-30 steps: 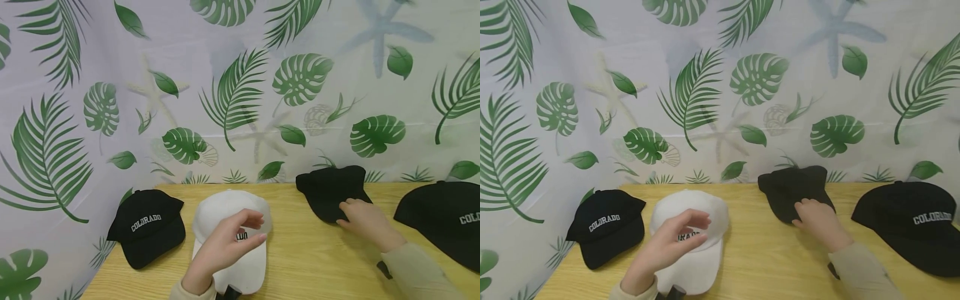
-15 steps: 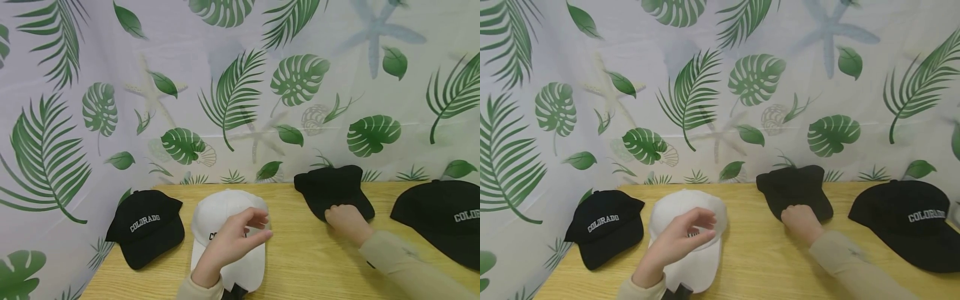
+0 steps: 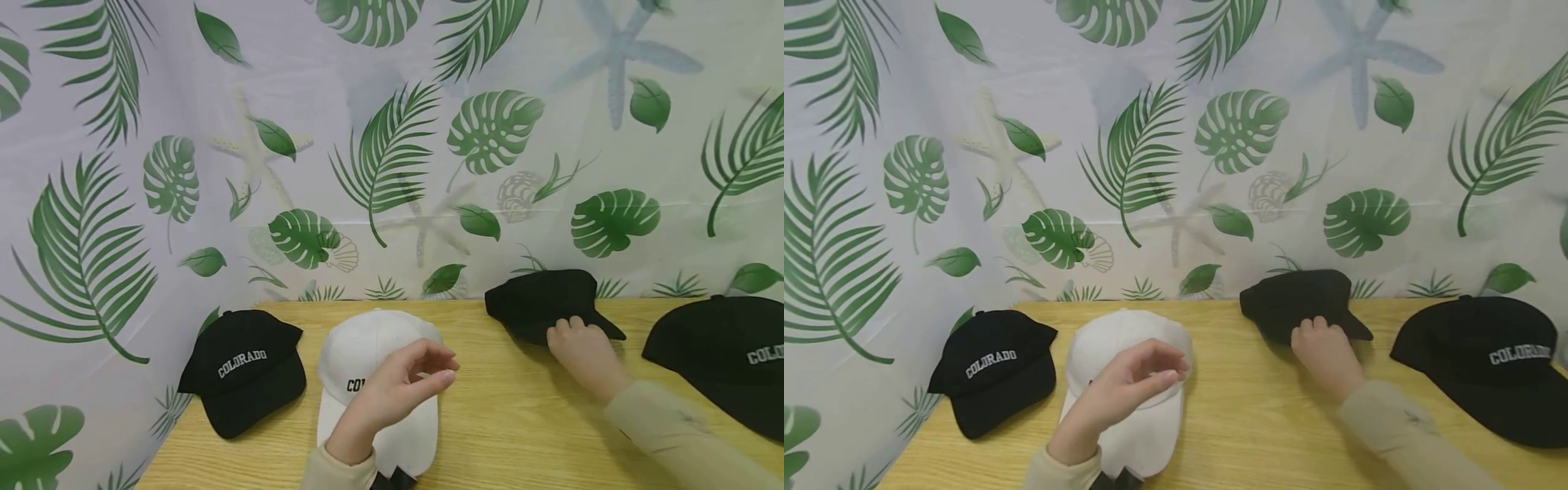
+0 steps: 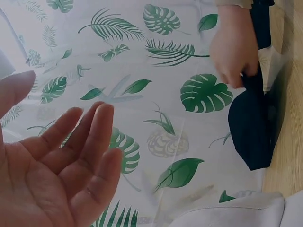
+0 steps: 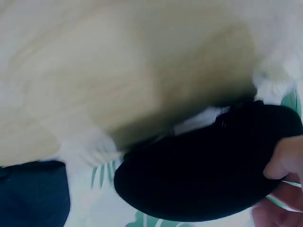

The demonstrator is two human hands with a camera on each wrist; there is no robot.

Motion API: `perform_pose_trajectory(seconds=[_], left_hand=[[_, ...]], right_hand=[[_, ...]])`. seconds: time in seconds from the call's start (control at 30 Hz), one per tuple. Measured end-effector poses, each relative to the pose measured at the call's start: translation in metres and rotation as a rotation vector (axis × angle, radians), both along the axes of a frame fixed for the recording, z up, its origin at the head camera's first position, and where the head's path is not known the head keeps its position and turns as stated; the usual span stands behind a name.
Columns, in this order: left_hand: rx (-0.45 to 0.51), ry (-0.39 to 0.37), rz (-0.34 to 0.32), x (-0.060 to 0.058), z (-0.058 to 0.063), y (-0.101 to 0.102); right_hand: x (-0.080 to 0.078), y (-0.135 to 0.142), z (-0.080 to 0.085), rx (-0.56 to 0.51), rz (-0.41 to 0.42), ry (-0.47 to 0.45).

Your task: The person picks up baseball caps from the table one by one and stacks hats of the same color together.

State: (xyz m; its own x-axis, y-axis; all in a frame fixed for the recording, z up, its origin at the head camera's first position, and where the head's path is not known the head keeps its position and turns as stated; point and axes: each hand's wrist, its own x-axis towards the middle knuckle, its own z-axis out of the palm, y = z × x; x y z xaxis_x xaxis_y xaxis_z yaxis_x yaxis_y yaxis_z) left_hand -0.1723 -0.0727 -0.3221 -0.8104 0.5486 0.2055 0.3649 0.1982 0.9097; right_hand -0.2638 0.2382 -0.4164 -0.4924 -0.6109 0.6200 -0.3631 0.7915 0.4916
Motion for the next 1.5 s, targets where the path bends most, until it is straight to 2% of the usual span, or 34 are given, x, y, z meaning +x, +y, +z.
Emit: perform_pose_trajectory(seconds=[0.17, 0.27, 0.43, 0.53, 0.6, 0.73, 0.87, 0.93, 1.07, 1.17, 1.27, 1.37, 1.43, 1.5], left_hand=[[0.049, -0.002, 0.05, 0.001, 0.0, 0.006], [0.112, -0.042, 0.055, 0.003, 0.001, 0.014], [0.249, -0.119, 0.038, 0.005, 0.002, 0.032], [0.324, -0.153, 0.063, 0.004, 0.002, 0.043], [0.379, -0.179, 0.102, 0.001, 0.003, 0.047], [0.489, -0.211, 0.225, -0.006, 0.001, 0.049], [0.621, -0.259, 0.337, -0.013, -0.001, 0.044], [0.701, -0.289, 0.359, -0.016, -0.001, 0.042], [0.902, -0.388, 0.32, -0.021, -0.001, 0.04], [1.052, -0.492, 0.27, -0.024, -0.001, 0.038], [1.152, -0.578, 0.222, -0.026, -0.001, 0.037], [1.198, -0.635, 0.137, -0.025, -0.002, 0.037], [1.196, -0.676, 0.07, -0.024, -0.004, 0.038], [1.175, -0.7, 0.031, -0.024, -0.005, 0.04]], right_hand=[[0.004, 0.011, 0.018, -0.08, -0.019, -0.049], [0.011, 0.013, 0.028, -0.131, -0.006, -0.046], [0.023, 0.01, 0.043, -0.219, 0.102, 0.049], [0.033, 0.005, 0.053, -0.267, 0.16, 0.106], [0.043, -0.001, 0.06, -0.301, 0.176, 0.12], [0.062, -0.014, 0.071, -0.388, 0.24, 0.185], [0.076, -0.024, 0.079, -0.487, 0.345, 0.341], [0.082, -0.028, 0.082, -0.532, 0.397, 0.406], [0.089, -0.035, 0.084, -0.607, 0.521, 0.48], [0.092, -0.039, 0.083, -0.618, 0.587, 0.493], [0.092, -0.041, 0.083, -0.606, 0.63, 0.502], [0.091, -0.042, 0.083, -0.589, 0.68, 0.527], [0.09, -0.042, 0.082, -0.576, 0.708, 0.537], [0.089, -0.041, 0.08, -0.562, 0.723, 0.539]])
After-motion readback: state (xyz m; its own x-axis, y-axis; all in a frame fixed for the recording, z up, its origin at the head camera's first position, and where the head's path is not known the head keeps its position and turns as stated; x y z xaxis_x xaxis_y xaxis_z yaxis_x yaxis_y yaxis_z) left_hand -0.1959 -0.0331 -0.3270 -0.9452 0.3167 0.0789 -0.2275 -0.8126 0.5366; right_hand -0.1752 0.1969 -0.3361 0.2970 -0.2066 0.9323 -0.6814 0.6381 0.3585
